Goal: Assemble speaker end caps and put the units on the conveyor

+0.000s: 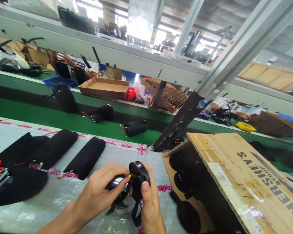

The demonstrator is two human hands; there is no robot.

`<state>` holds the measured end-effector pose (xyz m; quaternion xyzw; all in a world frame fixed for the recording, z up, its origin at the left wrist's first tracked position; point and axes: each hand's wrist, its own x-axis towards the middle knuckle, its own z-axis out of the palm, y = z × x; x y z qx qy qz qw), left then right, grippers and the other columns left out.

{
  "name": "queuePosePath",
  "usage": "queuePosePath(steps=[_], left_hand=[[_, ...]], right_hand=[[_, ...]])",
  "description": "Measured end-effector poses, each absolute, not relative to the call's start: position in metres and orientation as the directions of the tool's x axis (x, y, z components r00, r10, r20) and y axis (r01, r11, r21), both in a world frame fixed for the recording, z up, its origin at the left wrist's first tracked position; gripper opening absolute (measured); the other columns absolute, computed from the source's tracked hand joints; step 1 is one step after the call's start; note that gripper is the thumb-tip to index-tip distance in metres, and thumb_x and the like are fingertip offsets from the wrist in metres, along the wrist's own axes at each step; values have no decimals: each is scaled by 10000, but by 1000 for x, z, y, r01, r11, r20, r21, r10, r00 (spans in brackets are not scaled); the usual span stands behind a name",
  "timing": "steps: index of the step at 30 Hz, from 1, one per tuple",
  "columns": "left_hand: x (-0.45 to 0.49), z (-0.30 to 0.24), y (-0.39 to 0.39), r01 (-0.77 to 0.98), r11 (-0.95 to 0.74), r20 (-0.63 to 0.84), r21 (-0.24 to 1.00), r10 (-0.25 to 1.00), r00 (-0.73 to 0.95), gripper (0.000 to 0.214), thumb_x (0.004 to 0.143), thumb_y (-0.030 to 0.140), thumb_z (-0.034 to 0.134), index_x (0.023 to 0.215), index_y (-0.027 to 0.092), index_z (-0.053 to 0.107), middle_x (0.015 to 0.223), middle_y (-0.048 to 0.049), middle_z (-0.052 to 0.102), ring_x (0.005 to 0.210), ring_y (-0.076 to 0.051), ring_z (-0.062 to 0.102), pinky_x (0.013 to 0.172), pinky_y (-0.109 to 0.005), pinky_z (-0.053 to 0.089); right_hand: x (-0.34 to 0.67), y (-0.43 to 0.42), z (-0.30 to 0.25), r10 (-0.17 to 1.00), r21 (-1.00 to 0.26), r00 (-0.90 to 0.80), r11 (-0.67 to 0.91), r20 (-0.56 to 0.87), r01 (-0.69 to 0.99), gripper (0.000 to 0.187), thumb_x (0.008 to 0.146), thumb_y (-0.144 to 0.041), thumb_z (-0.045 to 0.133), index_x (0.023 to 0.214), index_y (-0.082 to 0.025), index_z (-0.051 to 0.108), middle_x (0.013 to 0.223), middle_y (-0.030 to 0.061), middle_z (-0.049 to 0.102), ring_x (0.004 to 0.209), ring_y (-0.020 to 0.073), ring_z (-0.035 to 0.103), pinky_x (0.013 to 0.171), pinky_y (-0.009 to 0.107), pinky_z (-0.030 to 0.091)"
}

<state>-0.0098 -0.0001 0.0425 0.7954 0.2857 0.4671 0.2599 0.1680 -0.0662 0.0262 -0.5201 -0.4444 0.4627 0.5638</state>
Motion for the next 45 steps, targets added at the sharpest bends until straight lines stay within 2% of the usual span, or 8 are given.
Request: queuePosePath(steps=[10,17,23,29,32,37,42,45], left_hand=[[-11,46,1,222,-768,650,601,631,424,185,1019,48,628,1040,218,697,929,-19,756,842,-181,676,816,-332,507],[-10,48,1,226,-694,577,684,704,414,180,992,53,661,975,228,695,895,23,791,805,-170,719,850,-343,489],[-12,47,5,265,-605,489,751,779,393,151,971,109,738,923,241,683,871,46,789,827,-182,741,988,-390,458],[-26,43,2,202,-573,448,795,777,441,158,1018,115,658,985,262,707,1148,-11,808,1110,-222,746,1158,-444,418],[-24,39,0,220,-586,465,780,777,423,157,1011,117,685,988,269,715,1041,4,807,1045,-216,749,1212,-477,381],[-10,38,-5,282,-656,533,700,743,404,196,961,42,618,953,232,666,959,3,775,961,-208,741,1267,-567,320],[-20,37,-5,282,-572,449,770,801,397,194,954,121,666,1078,268,692,1187,-46,779,1167,-260,744,1277,-583,382],[-28,30,-5,299,-497,367,814,841,398,106,972,175,681,938,263,729,1341,-83,736,1275,-289,711,1152,-498,543]], right_hand=[[174,-67,1,974,-996,218,70,57,-51,593,1104,-651,445,1475,-233,643,1420,125,720,1189,328,727,950,428,647],[184,-74,3,978,-971,106,156,177,181,674,1067,-707,485,1604,-301,514,1629,100,560,1521,382,515,1277,551,421],[186,-68,26,971,-948,-7,236,240,214,710,1011,-782,541,1588,-369,528,1596,62,564,1497,358,542,1230,459,496],[186,-61,41,981,-960,-36,192,189,202,838,896,-878,617,1567,-378,577,1556,65,596,1416,358,611,1133,404,565],[186,-63,40,981,-959,-41,196,191,206,828,897,-892,592,1551,-385,593,1521,73,600,1388,361,619,1081,406,592],[185,-68,31,967,-903,-20,244,253,353,904,839,-891,680,1549,-340,590,1541,119,530,1455,412,541,1231,517,458],[180,-67,30,986,-964,37,150,162,220,1019,758,-927,723,1523,-276,554,1499,165,595,1289,395,671,1056,474,591],[174,-67,33,997,-982,40,63,71,175,1102,681,-904,811,1534,-263,534,1368,156,699,1088,350,753,952,440,633]])
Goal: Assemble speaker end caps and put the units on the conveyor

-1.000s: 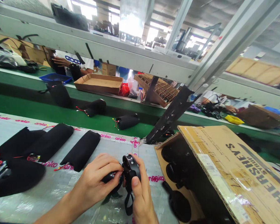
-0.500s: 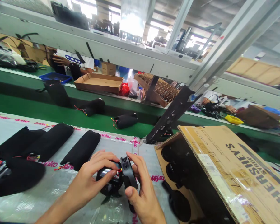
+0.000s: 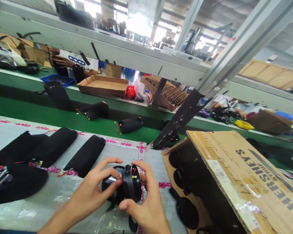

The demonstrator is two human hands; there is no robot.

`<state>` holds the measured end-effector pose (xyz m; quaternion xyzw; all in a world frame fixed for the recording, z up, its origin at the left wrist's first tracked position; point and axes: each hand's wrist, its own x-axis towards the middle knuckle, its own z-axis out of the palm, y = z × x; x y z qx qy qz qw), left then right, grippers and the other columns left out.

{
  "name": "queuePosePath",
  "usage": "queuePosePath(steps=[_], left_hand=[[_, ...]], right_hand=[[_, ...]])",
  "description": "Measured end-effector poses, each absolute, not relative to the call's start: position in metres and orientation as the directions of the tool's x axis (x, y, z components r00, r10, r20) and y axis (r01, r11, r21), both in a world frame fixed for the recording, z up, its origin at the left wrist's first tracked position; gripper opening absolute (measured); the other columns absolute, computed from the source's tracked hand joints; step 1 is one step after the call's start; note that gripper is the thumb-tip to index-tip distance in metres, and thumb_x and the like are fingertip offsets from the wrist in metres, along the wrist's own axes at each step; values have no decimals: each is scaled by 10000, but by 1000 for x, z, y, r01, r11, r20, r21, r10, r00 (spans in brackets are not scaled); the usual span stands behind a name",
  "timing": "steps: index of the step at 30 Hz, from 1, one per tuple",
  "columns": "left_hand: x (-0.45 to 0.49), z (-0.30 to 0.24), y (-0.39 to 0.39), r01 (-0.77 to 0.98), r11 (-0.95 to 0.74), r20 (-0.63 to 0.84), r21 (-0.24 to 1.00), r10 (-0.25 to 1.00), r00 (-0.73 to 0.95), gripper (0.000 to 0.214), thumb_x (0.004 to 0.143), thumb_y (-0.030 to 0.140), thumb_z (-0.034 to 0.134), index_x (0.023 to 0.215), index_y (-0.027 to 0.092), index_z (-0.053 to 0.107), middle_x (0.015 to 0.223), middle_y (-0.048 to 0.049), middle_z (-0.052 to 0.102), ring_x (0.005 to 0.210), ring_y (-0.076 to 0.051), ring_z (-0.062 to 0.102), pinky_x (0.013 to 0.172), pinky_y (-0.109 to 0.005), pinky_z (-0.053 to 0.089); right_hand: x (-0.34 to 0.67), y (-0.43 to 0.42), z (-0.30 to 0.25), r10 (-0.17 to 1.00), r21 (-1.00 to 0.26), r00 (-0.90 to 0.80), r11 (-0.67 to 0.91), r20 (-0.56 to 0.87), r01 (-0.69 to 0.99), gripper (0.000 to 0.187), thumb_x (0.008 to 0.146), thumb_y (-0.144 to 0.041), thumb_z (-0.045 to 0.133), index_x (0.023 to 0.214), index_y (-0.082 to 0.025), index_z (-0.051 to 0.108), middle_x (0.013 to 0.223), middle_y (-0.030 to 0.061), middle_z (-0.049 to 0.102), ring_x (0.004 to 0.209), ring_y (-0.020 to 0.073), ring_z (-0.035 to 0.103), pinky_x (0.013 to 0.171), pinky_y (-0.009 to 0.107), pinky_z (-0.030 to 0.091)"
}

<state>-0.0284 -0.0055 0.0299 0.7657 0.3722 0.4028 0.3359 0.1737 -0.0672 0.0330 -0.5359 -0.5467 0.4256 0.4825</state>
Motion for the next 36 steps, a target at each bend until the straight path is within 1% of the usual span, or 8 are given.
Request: queuePosePath(steps=[5,9,15,21,25,29,33,36], left_hand=[[-22,19,-12,214,-425,324,880,865,383,264,880,37,655,982,248,776,1312,-76,734,1168,-246,763,996,-353,633],[-22,22,-16,166,-399,320,902,875,363,300,907,55,629,1093,244,771,1334,-84,737,1181,-226,769,1009,-316,628],[-27,13,-15,127,-377,312,918,880,359,428,836,26,630,1159,253,795,1357,-80,755,1232,-246,757,1045,-325,610],[-25,-2,-16,76,-323,287,943,909,302,417,815,64,684,1145,269,836,1403,-74,748,1254,-261,744,1089,-339,585],[-28,3,-15,85,-312,262,946,893,365,575,775,24,658,1250,310,808,1478,-47,713,1347,-261,701,1157,-349,546],[-19,-1,-19,92,-287,250,953,923,292,459,782,73,742,1193,273,787,1365,-68,754,1248,-282,738,1076,-359,591],[-24,-15,-24,41,-217,199,975,945,260,662,791,218,905,1388,280,626,1383,-101,738,1269,-311,729,1101,-393,587],[-49,-14,-19,-52,-136,144,989,854,501,856,908,376,858,1634,339,406,1648,-123,560,1516,-335,560,1272,-455,456]], right_hand=[[168,-72,46,996,-925,0,81,88,372,1012,704,-501,1018,1573,-345,523,1570,110,576,1427,399,592,1193,524,523],[172,-77,54,995,-916,-97,73,37,395,975,785,-104,809,1639,-401,443,1648,77,514,1349,324,665,1071,452,625],[179,-70,58,996,-885,-84,31,-9,465,1050,702,-302,1008,1606,-326,474,1373,97,718,771,190,695,738,357,634],[176,-59,61,982,-792,-113,188,150,581,831,589,-352,1073,1290,-274,634,1189,49,731,891,236,679,776,343,592],[174,-57,48,959,-833,-115,281,258,476,809,655,-245,1006,1349,-291,594,1336,60,690,1137,270,699,904,321,601],[175,-56,30,932,-847,-122,361,341,390,866,674,-458,1037,1393,-302,579,1363,64,690,1215,283,701,985,333,601],[175,-57,24,929,-814,-84,356,359,459,859,676,-507,1039,1371,-299,578,1390,84,673,1263,295,694,1021,364,604],[170,-60,27,935,-778,-53,323,352,539,860,652,-377,1050,1352,-287,558,1429,120,639,1302,324,682,1003,396,623]])
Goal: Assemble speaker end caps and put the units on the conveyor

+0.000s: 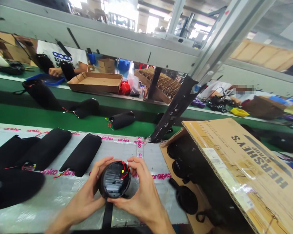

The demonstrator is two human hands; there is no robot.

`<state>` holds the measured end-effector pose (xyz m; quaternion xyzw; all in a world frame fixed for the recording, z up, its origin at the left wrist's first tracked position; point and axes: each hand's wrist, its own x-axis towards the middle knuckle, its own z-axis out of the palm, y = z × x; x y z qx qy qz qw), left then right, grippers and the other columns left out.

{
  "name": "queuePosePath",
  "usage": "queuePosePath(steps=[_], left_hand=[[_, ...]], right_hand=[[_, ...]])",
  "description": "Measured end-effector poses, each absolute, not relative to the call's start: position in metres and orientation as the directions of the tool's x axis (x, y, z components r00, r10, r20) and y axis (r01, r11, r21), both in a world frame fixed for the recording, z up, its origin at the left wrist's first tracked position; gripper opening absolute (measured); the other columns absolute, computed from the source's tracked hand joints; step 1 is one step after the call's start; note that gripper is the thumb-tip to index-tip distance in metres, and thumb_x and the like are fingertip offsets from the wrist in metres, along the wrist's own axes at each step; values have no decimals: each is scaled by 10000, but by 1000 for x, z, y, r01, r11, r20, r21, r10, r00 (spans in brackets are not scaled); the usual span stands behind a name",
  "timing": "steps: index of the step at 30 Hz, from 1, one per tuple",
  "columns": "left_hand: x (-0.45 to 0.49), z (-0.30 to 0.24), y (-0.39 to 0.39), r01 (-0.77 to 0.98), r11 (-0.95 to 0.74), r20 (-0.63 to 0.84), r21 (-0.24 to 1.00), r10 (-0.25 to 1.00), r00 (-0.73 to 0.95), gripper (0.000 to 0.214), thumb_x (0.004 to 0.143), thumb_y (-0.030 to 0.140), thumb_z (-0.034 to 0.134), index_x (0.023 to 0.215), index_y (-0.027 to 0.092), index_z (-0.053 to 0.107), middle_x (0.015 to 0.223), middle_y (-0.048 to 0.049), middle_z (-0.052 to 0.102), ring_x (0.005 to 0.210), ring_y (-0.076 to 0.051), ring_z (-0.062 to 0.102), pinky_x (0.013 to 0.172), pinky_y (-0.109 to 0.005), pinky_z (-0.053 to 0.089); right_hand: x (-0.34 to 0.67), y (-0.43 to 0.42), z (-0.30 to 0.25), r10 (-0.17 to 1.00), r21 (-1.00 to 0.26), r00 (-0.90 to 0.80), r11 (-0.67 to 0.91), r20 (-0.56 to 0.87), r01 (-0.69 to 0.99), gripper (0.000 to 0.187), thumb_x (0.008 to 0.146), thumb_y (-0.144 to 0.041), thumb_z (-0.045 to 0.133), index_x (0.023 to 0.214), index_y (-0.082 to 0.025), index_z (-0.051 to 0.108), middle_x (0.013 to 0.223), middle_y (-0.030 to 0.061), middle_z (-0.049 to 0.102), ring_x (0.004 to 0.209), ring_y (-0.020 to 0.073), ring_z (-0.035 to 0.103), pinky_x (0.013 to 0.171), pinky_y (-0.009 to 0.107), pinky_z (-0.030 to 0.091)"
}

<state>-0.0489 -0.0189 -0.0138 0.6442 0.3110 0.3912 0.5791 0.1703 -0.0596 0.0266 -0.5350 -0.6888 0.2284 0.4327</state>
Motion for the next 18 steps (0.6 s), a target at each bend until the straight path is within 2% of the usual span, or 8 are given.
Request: queuePosePath(steps=[2,4,7,9,11,14,16,18], left_hand=[[-64,-7,-13,-150,-41,129,988,755,643,947,925,597,803,1704,349,326,1761,-107,420,1623,-368,413,1324,-483,385],[-68,1,-10,-202,36,109,979,742,661,894,942,741,691,1680,320,415,1761,-95,428,1634,-391,383,1316,-480,395],[-52,3,-14,-96,15,34,995,869,493,579,1077,646,517,1518,290,634,1610,-82,618,1524,-356,536,1263,-435,437],[-36,-2,-21,-19,-36,40,999,931,362,506,1125,579,435,1445,280,689,1503,-71,700,1419,-324,624,1212,-409,462],[-23,-7,-27,-8,-77,76,997,950,304,517,1140,566,388,1426,270,700,1458,-67,725,1369,-309,651,1181,-391,475],[-20,-11,-30,-20,-90,92,996,943,319,515,1152,559,362,1456,280,670,1466,-60,719,1363,-282,656,1173,-360,476],[-28,-12,-27,-41,-104,112,994,927,357,568,1141,624,344,1492,281,629,1493,-76,700,1368,-282,657,1174,-366,488],[-42,-12,-22,-59,-145,157,988,888,433,737,1047,794,396,1542,282,583,1564,-104,649,1419,-318,631,1212,-405,487]], right_hand=[[165,-63,28,948,-757,-37,275,315,593,866,633,-327,1046,1340,-288,547,1453,138,622,1331,352,669,1013,438,627],[160,-67,30,961,-730,-14,219,276,647,841,632,-329,1043,1313,-293,550,1491,153,603,1395,395,628,1071,516,602],[161,-72,30,975,-764,-17,183,220,618,837,643,-389,1050,1309,-301,551,1552,159,579,1461,427,578,1148,586,546],[166,-74,27,985,-860,-63,172,161,480,843,682,-504,1028,1350,-310,553,1611,140,549,1497,407,554,1202,563,511],[170,-76,19,990,-948,-87,129,108,290,690,869,-625,864,1414,-325,566,1639,104,538,1518,353,542,1240,512,482],[163,-76,3,996,-995,61,67,72,69,419,1084,-563,603,1445,-349,606,1513,63,653,1409,265,637,1187,425,529],[152,-76,-8,973,-998,221,68,66,-3,344,1070,-519,651,1362,-341,679,1363,50,741,1280,240,712,1121,378,576],[142,-76,-13,945,-995,321,84,63,-53,305,1013,-503,744,1256,-319,753,1272,50,791,1219,241,748,1086,358,605]])
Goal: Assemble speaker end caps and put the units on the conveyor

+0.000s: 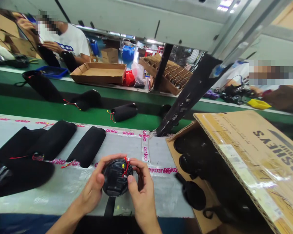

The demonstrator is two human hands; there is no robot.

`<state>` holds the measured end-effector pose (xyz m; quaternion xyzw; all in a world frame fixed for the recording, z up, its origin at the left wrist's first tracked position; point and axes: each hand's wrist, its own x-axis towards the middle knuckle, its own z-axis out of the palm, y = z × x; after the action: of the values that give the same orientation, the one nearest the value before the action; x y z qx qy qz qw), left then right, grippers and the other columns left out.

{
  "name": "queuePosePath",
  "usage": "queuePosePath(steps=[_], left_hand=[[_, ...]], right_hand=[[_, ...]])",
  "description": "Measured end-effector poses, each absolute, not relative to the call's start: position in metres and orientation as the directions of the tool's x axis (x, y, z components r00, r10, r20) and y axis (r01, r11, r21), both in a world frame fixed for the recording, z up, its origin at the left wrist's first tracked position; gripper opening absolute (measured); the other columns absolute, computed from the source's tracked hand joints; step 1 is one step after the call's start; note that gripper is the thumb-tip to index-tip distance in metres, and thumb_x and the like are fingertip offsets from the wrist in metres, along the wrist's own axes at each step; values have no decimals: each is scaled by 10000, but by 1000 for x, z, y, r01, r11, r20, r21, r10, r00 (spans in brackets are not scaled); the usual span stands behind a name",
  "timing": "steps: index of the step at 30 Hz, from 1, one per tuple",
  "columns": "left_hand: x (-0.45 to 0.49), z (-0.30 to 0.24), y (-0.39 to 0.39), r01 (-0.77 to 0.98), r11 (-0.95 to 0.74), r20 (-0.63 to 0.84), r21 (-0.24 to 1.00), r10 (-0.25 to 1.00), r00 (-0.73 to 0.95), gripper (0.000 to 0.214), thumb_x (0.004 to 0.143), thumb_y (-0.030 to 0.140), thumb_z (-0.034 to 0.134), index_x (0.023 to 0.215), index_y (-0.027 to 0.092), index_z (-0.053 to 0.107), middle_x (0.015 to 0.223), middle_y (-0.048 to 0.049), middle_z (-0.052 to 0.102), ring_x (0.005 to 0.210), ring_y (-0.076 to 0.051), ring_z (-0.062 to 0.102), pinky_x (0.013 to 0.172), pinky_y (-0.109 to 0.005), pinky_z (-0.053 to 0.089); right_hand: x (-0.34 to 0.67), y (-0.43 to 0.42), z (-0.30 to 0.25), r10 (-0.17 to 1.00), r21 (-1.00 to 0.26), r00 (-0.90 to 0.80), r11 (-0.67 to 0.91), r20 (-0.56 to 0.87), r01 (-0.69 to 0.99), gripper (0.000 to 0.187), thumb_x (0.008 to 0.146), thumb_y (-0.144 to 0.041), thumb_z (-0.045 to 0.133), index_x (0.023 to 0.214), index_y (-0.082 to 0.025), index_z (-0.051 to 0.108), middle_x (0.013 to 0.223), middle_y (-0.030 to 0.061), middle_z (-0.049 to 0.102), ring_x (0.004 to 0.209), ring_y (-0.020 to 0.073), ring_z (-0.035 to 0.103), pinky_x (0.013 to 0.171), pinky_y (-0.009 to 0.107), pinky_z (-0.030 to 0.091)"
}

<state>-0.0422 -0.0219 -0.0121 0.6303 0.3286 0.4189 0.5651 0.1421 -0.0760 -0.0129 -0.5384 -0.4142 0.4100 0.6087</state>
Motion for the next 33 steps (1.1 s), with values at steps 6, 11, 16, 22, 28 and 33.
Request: queuePosePath(steps=[6,11,16,22,28,33], left_hand=[[-84,-21,3,122,-353,201,928,746,635,1032,748,668,909,1648,402,482,1641,-75,606,1469,-355,626,1257,-442,498],[-83,-24,11,104,-467,326,878,744,583,964,711,624,946,1569,342,608,1516,-116,714,1361,-366,715,1192,-458,565],[-71,-8,-12,89,-297,196,951,798,570,965,833,747,813,1638,301,524,1641,-135,597,1486,-397,598,1272,-483,471],[-23,-1,-44,-86,13,3,996,982,191,598,1141,602,312,1395,234,710,1496,-89,710,1346,-306,672,1173,-411,509],[-17,-1,-40,-66,-11,24,998,979,204,575,1148,574,307,1367,226,708,1334,-91,774,1190,-286,727,1035,-380,574],[-25,0,-36,95,56,-80,994,959,272,586,1129,623,305,1434,314,698,1505,-79,702,1425,-342,624,1268,-540,457]], right_hand=[[138,-83,-6,915,-996,397,90,76,-16,244,943,-406,842,1150,-278,861,1251,94,846,1181,297,810,1056,429,661],[135,-95,-1,895,-978,424,62,142,197,301,1040,-416,724,1296,-300,831,1408,100,770,1328,357,738,1156,580,594],[128,-99,-3,919,-1000,395,-5,5,25,341,1034,-458,742,1328,-301,815,1435,102,749,1358,364,715,1150,564,606],[112,-106,-8,874,-998,485,-20,9,55,327,1037,-457,736,1265,-250,847,1397,124,770,1348,381,721,1177,595,578],[135,-110,-13,932,-989,354,22,74,149,421,1047,-429,701,1438,-282,751,1518,109,697,1464,365,626,1204,563,549],[171,-96,-35,976,-966,68,193,207,174,795,831,-456,873,1576,-349,618,1631,103,597,1498,435,567,1168,623,553]])
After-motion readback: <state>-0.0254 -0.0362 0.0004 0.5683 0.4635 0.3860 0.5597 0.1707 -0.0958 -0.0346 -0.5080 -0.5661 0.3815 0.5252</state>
